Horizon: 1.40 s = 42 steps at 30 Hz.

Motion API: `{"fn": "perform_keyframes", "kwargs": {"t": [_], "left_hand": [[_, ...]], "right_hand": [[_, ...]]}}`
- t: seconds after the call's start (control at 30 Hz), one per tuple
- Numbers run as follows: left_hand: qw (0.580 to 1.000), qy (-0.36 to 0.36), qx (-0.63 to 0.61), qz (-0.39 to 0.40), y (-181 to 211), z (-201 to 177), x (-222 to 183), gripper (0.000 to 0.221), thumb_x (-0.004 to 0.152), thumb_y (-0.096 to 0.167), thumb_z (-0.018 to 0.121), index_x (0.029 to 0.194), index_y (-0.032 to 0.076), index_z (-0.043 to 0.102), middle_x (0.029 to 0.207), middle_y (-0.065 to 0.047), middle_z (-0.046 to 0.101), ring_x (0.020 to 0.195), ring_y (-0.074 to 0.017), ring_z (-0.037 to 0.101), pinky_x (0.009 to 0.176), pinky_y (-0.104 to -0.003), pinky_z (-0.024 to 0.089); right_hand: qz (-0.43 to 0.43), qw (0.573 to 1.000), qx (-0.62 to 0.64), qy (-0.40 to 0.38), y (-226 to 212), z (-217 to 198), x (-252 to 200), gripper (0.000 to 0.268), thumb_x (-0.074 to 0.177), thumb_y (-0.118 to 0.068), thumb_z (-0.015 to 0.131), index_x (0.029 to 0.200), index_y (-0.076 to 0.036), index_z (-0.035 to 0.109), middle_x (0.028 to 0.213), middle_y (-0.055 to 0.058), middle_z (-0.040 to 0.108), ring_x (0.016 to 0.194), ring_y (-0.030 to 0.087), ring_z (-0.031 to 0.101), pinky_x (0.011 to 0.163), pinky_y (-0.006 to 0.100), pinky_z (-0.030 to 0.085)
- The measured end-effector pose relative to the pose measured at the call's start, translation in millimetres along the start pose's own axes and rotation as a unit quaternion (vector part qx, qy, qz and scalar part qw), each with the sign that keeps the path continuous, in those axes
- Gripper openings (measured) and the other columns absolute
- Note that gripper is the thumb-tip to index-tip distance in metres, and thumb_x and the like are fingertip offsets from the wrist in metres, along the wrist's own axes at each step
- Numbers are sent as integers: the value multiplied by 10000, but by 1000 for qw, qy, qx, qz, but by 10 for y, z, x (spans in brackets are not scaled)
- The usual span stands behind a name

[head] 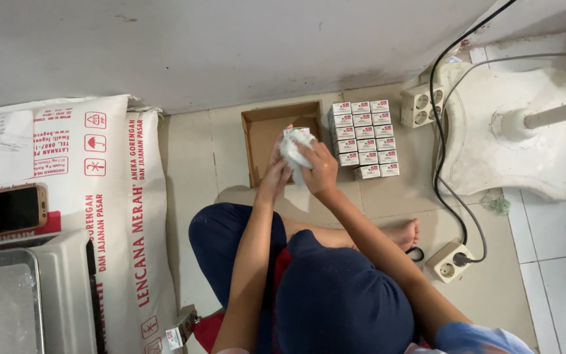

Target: The person wipes a small box with a cloth and places it into a cardboard box, then repeats the process with several more small boxes from a stack.

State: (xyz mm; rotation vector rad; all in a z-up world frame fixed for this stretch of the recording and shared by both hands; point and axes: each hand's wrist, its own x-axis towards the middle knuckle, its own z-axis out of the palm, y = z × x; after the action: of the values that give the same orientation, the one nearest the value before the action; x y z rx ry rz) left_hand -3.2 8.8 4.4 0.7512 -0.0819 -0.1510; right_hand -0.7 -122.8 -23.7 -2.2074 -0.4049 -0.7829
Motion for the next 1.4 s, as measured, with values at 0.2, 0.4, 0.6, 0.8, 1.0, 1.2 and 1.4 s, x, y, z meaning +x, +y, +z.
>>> {"fn": "perform_keyframes", "kwargs": {"t": [0.2,0.4,0.6,0.8,1.0,1.2,1.4], "left_hand": [[999,18,13,-30,-99,-81,38,612,939,91,679,1492,181,434,1306,-62,621,1044,-159,670,848,-294,602],[1000,6,9,-30,37,-64,45,615,959,156,662,1512,223,402,1285,-33,628,960,-112,696,716,-229,623],[1000,12,-1,-18,-10,-46,35,625,925,109,709,1490,185,452,1379,-72,598,1161,-180,649,937,-328,580],[1000,10,6,-12,-23,-91,54,573,933,92,680,1461,166,469,1477,-53,532,1254,-200,602,992,-330,553],[1000,23,10,-17,16,12,18,576,939,153,700,1470,160,476,1471,-55,534,1260,-195,599,1015,-336,542],[999,39,-21,-12,95,35,-9,541,962,143,677,1458,123,461,1447,-62,534,1242,-195,612,995,-322,564],[999,24,15,-25,7,-55,-5,668,990,114,631,1578,88,314,1586,-61,375,1416,-205,441,1152,-354,402]], "right_hand": [[113,993,-10,21,373,136,-153,315,852,-46,698,1148,-116,777,1093,159,685,1099,409,679,957,458,545],[103,995,7,11,382,186,-212,309,824,-28,733,1115,-115,796,1055,187,698,1078,420,686,949,459,549],[117,993,13,19,212,115,-200,304,837,-32,740,1135,-69,783,1099,244,685,1100,483,660,949,498,539],[130,991,37,16,521,275,-293,325,816,-6,746,1134,-61,789,1081,269,694,1087,500,669,946,524,543],[91,996,14,6,420,182,-299,301,819,-12,751,1118,-35,778,1060,241,670,1029,504,674,894,524,552],[40,999,-3,-3,294,25,-149,275,811,-59,736,1076,-101,794,1005,168,667,976,409,694,866,460,560],[74,995,67,29,131,67,-246,279,779,9,762,1031,-109,785,954,143,676,936,412,703,828,443,568]]}}
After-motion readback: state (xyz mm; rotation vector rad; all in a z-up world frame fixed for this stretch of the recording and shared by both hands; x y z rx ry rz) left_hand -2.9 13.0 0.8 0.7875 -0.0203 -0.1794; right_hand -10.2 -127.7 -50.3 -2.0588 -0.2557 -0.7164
